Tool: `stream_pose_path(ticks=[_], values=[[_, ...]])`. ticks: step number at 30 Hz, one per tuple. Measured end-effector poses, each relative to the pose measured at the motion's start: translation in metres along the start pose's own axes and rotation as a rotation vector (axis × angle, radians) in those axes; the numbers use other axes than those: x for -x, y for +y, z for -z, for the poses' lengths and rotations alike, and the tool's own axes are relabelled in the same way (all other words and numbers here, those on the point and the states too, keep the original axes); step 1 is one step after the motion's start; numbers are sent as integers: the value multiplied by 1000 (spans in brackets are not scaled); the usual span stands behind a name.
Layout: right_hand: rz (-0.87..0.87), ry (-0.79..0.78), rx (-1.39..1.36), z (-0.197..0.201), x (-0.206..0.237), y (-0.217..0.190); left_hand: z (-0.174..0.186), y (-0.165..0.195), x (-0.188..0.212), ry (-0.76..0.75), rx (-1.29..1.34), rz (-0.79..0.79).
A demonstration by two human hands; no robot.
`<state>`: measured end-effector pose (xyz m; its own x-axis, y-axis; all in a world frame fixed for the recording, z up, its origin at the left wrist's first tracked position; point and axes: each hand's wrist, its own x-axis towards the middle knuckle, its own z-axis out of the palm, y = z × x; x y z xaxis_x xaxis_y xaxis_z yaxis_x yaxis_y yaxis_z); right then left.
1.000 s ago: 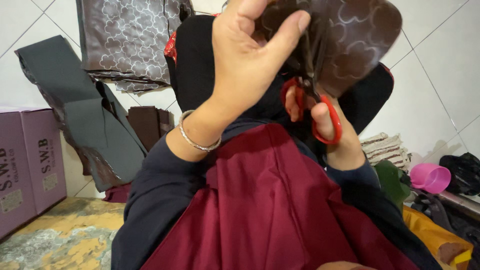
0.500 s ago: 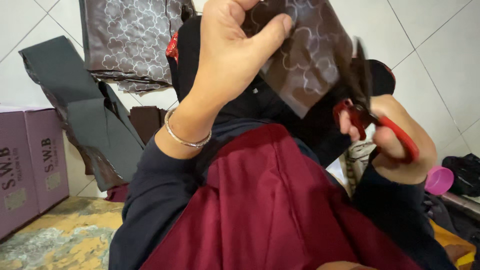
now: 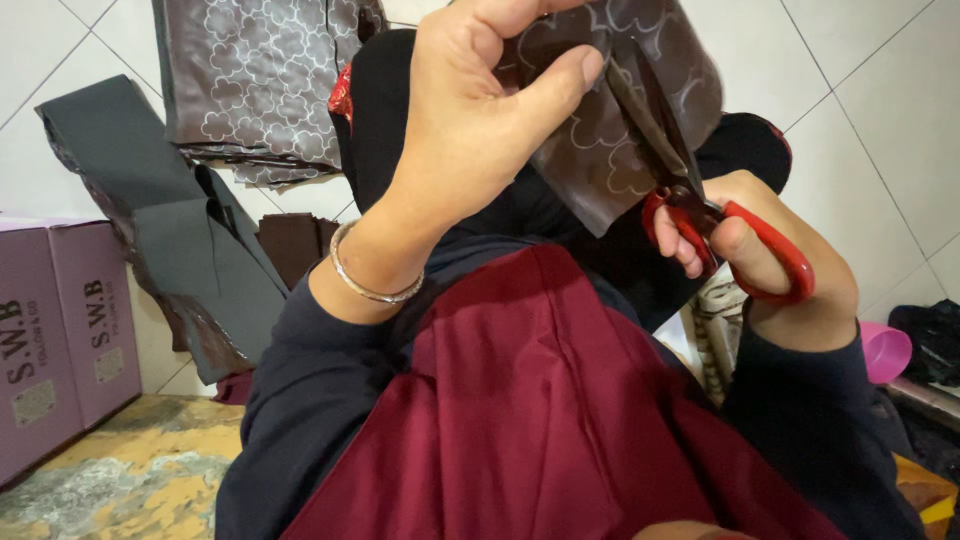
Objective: The person uses red-handled scissors to cut a brown patterned fabric into small flower-shaped pieces. They hold the fabric with one hand and cut along the pattern with the other, occasionally adjusting the fabric orientation.
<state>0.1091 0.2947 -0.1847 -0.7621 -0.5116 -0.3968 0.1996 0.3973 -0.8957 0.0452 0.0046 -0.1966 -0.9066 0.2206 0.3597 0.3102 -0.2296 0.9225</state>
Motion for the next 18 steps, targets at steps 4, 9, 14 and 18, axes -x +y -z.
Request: stream_pose_path(ticks=[4,9,14,18], values=[[-11,2,16,-7,-5,-21,0,0,1,1,-2,-4],[-8,57,41,-11,-3,-21,0,0,3,-32,41,-12],[-9,155,66,-18,-5,-21,-5,-4,5,45,86,35],[1,115,27,-20,-7,-26,-7,-3,5,50,69,-7]])
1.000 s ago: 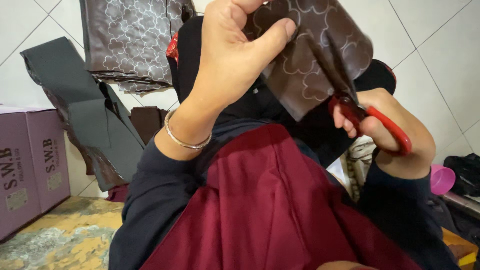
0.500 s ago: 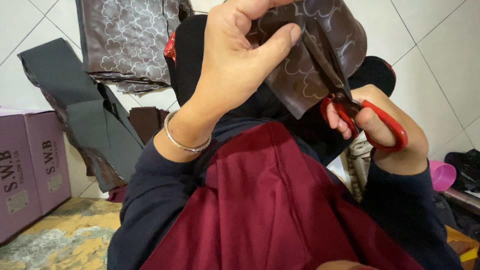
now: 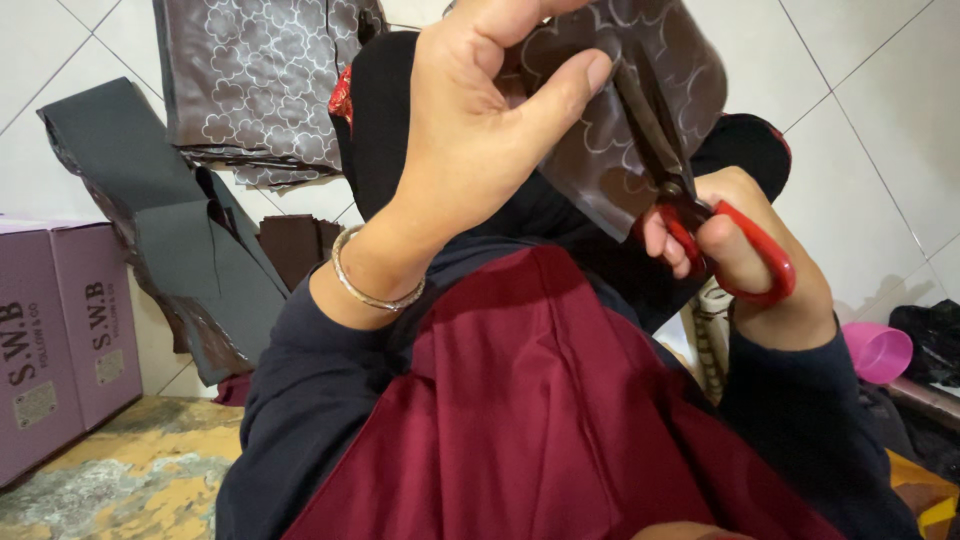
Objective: The person uses red-handled scissors to cut a brown patterned fabric into small flower-shaped pieces. They hold the fabric with one hand and cut along the pattern with the other, occasionally adjusting the fabric orientation.
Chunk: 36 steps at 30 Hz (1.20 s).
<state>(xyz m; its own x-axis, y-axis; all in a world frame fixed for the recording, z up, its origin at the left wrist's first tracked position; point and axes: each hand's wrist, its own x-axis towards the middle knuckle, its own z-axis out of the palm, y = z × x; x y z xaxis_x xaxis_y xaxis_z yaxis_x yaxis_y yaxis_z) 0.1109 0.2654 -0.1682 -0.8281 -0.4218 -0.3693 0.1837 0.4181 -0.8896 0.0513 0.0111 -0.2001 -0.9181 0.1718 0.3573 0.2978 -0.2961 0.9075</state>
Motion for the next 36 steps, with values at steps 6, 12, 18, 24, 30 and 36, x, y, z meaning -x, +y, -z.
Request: stream_pose_path(ticks=[6,12,18,24,30,36], values=[[19,-14,-86,3,2,3,4,9,-4,-87,-112,-43],[30,1,-38,2,-2,14,4,12,-4,-113,-116,-67],[33,40,-23,3,-7,34,2,10,1,-97,-92,-42],[61,96,-37,2,-10,46,-3,10,5,-90,89,-15],[50,117,-84,-1,-11,43,-7,13,6,-74,165,18],[80,82,-71,0,-12,40,-10,10,6,-56,195,-41]])
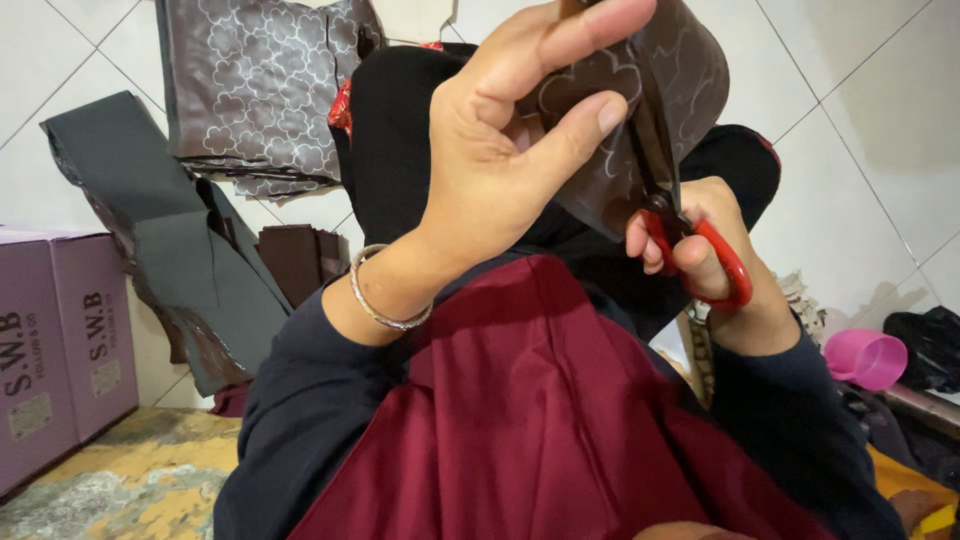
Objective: The person uses red-handled scissors to cut a brown patterned fabric into small flower-shaped pieces. They hold the fabric with one hand and cut along the pattern with the other, occasionally adjusting the fabric orientation.
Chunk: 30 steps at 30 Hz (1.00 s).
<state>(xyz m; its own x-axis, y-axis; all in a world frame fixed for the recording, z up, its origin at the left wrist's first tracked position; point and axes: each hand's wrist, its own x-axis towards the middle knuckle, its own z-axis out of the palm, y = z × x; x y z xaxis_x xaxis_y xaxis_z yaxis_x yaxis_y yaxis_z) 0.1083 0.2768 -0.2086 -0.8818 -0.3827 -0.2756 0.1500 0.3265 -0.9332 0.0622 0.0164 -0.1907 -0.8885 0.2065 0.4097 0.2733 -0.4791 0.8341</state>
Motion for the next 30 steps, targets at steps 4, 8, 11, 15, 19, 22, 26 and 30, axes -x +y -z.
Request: stream_pose_path(ticks=[4,8,11,15,19,22,26,30], values=[[-9,-8,-33,0,1,-6,2,0,0,-26,-13,2],[-29,-34,-82,-1,4,-16,3,3,0,-42,23,40],[-53,-54,-114,-3,7,-25,1,6,0,-29,53,50],[-49,-33,-50,-8,7,-35,-1,6,-1,37,50,59],[-38,2,-54,-14,8,-39,-6,2,-3,117,71,67],[-41,1,-36,-17,11,-40,-7,1,-2,121,93,65],[-25,29,-12,-15,13,-35,-5,3,-2,103,121,87],[-11,-14,8,-10,9,-28,-5,5,-3,73,134,97]])
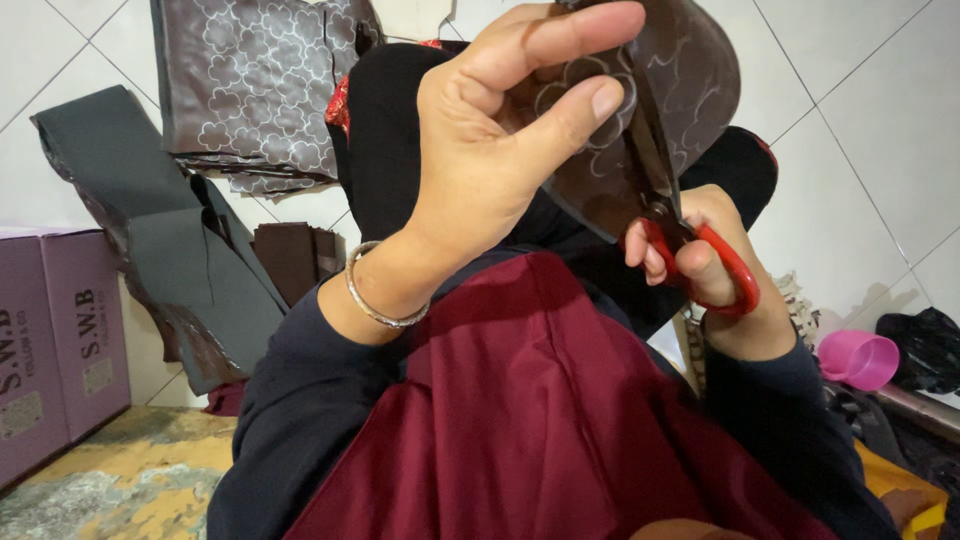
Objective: The person uses red-handled scissors to cut a brown patterned fabric into small flower-shaped pieces. They hold the fabric with one hand and cut along the pattern with the other, occasionally adjusting the fabric orientation.
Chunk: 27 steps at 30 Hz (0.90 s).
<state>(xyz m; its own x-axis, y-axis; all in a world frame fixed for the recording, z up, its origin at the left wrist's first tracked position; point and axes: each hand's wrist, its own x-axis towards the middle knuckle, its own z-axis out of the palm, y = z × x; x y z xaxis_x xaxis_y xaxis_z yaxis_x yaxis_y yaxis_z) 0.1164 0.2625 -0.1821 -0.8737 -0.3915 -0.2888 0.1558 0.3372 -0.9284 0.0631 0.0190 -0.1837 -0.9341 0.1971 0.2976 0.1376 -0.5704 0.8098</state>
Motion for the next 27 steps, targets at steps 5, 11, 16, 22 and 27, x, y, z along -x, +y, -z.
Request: stream_pose_path(ticks=[5,11,16,22,27], values=[[33,15,5,0,-2,1,1,3,1,-15,-34,19],[49,43,52,0,2,2,1,5,1,-23,-39,27],[71,10,81,10,-1,21,1,7,3,-43,-72,29],[133,-44,38,23,-6,50,3,10,4,-75,-68,43],[183,-51,38,28,-6,59,3,11,3,-90,-67,25]])
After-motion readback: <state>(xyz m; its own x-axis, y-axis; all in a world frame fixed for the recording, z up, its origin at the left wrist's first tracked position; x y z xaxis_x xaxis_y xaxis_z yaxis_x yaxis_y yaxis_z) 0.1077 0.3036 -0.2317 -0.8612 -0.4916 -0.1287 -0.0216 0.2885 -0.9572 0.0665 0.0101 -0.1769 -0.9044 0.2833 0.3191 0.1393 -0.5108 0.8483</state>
